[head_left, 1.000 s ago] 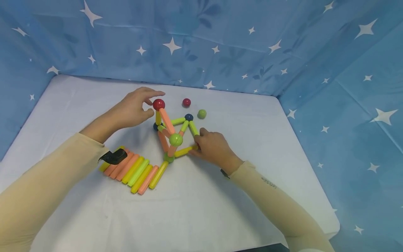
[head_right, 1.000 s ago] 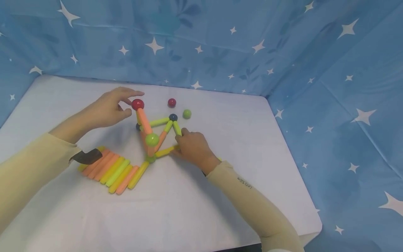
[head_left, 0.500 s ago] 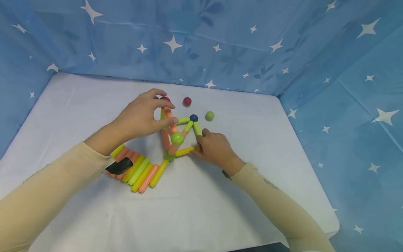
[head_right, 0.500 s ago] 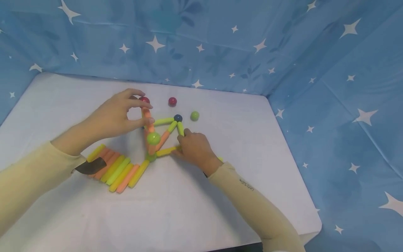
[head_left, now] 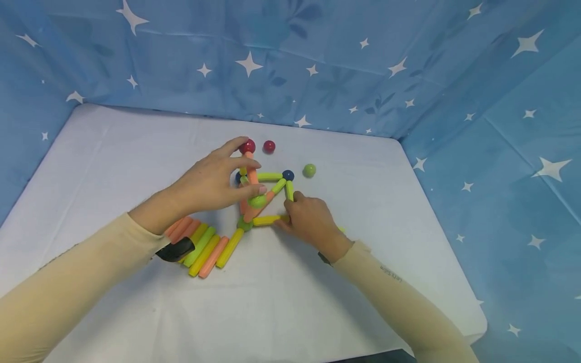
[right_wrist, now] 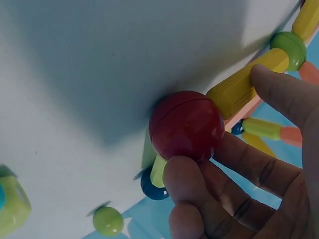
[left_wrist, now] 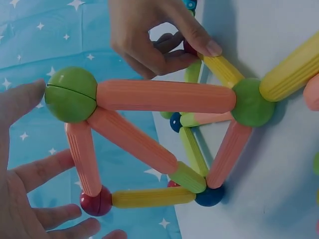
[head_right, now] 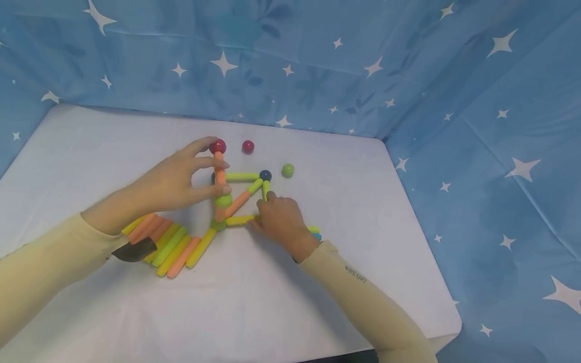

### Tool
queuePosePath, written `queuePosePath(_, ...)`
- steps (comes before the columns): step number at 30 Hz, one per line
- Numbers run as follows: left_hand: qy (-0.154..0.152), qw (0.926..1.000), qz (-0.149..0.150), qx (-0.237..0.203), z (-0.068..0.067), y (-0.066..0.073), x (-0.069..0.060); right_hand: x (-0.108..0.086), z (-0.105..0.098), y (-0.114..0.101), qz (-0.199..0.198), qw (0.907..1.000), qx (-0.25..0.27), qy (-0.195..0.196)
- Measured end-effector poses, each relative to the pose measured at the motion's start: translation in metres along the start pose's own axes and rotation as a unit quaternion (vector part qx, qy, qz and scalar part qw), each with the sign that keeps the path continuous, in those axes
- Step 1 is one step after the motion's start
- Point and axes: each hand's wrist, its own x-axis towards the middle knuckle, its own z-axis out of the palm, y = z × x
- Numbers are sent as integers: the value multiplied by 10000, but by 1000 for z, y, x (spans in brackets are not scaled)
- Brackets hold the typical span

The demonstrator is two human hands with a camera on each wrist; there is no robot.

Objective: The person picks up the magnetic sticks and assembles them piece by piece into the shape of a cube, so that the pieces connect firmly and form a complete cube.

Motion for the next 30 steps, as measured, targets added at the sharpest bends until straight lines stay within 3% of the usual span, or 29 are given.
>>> queuePosePath(4,49,9999,129,-83,2,-3,-1,-3,0,-3,-53,9999,-84,11)
queuePosePath(7,134,9987,366,-317,3,-5,-1,-4,-2,-5,-393,9981,-260,388)
queuePosePath(9,174,9971,568,-474,3,-7,-2,-5,-5,-10,-964,9919,-242,791)
queuePosePath(11,221,9951,776,-579,3,-7,-2,-5,-8,-17,-1728,9788,-115,1094)
queuePosePath(13,257,9932,945,-626,3,-6,-3,-4,-11,-28,-2435,9638,24,1083)
queuePosePath(15,263,9917,1068,-660,3,-6,-3,-3,-12,-40,-2854,9550,92,802)
queuePosePath(20,244,9859,1447,-806,4,-6,-3,0,-6,-61,-2988,9540,-184,164)
queuePosePath(24,270,9832,1578,-880,4,-8,-4,1,-2,-65,-3033,9522,-266,236)
queuePosePath(30,236,9846,1493,-882,3,-8,-5,0,-6,-62,-3199,9455,-567,221)
